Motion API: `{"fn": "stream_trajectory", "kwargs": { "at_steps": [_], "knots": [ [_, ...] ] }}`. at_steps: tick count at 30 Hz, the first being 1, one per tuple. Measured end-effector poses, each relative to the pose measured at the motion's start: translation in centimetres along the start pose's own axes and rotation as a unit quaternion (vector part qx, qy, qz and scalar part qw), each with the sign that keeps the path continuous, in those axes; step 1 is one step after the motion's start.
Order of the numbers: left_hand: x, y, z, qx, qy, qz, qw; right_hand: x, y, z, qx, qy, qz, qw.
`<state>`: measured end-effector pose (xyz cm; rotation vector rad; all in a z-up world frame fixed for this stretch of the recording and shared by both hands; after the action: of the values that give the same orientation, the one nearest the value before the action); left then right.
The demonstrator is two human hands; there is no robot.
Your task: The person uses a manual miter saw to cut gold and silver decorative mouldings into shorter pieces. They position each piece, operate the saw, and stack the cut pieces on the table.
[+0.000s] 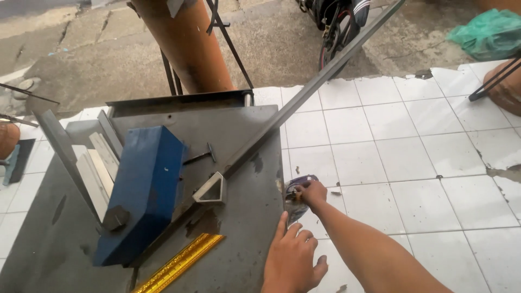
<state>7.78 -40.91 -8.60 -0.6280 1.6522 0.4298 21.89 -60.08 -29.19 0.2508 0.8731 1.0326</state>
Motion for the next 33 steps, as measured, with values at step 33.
{"fn": "stream_trajectory", "kwargs": {
  "at_steps": [33],
  "knots": [
    [-9.4,-5.4,-10.5,-0.358,0.492,0.035,0.793,-13.2,32.2,0.9,-0.217,-0.503,0.176,0.818]
  ]
}}
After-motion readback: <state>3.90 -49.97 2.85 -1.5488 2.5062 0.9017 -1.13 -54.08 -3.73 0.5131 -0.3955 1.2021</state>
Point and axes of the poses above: each hand's wrist, its own y-axis away from the middle knuckle, its own x-axis out of the palm, z = x × y, the point moved 1 cm from there along -y, towards the middle knuckle, and after that the axes turned 11 degrees about -y, right-handed, at the moved point
